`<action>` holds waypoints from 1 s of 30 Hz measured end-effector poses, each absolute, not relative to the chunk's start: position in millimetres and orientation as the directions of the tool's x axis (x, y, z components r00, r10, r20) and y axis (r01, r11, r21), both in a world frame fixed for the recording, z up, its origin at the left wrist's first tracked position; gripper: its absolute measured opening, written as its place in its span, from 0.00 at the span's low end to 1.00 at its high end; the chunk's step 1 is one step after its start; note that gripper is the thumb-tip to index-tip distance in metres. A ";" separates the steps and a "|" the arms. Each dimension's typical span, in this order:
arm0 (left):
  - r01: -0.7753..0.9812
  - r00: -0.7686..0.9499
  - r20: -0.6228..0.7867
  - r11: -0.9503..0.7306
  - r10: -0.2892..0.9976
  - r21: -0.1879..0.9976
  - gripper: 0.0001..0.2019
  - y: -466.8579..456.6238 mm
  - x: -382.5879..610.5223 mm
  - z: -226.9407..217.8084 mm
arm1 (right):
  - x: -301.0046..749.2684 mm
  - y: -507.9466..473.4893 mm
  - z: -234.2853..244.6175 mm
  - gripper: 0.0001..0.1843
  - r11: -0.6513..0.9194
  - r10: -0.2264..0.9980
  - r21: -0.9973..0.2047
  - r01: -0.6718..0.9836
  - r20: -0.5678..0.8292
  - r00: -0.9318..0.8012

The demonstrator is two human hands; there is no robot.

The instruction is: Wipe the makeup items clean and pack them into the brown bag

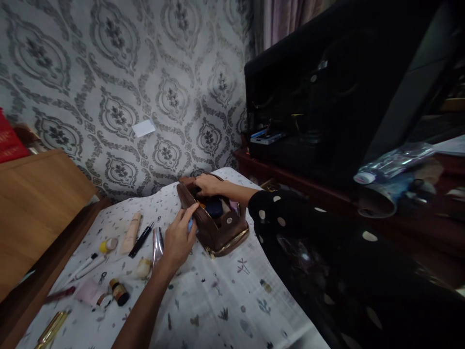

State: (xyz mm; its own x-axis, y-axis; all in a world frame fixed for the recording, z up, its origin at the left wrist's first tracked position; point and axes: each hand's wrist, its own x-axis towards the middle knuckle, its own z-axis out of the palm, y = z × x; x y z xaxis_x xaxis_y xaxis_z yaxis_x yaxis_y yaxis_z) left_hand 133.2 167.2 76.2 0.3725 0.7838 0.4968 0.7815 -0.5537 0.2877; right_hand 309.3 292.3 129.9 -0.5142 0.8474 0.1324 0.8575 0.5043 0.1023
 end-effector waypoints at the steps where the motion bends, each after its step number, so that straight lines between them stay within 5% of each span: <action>1: 0.780 0.372 0.497 -0.554 0.784 0.289 0.22 167.1 133.3 76.1 | 310.1 290.7 129.9 0.18 0.506 0.846 0.102 0.856 0.136 -0.516; 7: 0.772 0.367 0.504 -0.558 0.782 0.304 0.23 167.7 134.3 75.7 | 307.2 282.5 117.6 0.28 0.530 0.820 0.126 0.839 0.177 -0.544; 23: 0.757 0.375 0.508 -0.573 0.775 0.315 0.22 168.4 134.6 76.1 | 309.2 280.5 107.6 0.20 0.575 0.792 0.201 0.793 0.105 -0.601; 30: 0.792 0.442 0.487 -0.582 0.753 0.183 0.20 169.5 121.2 82.3 | 312.3 274.9 115.8 0.20 0.594 0.783 0.183 0.783 0.092 -0.615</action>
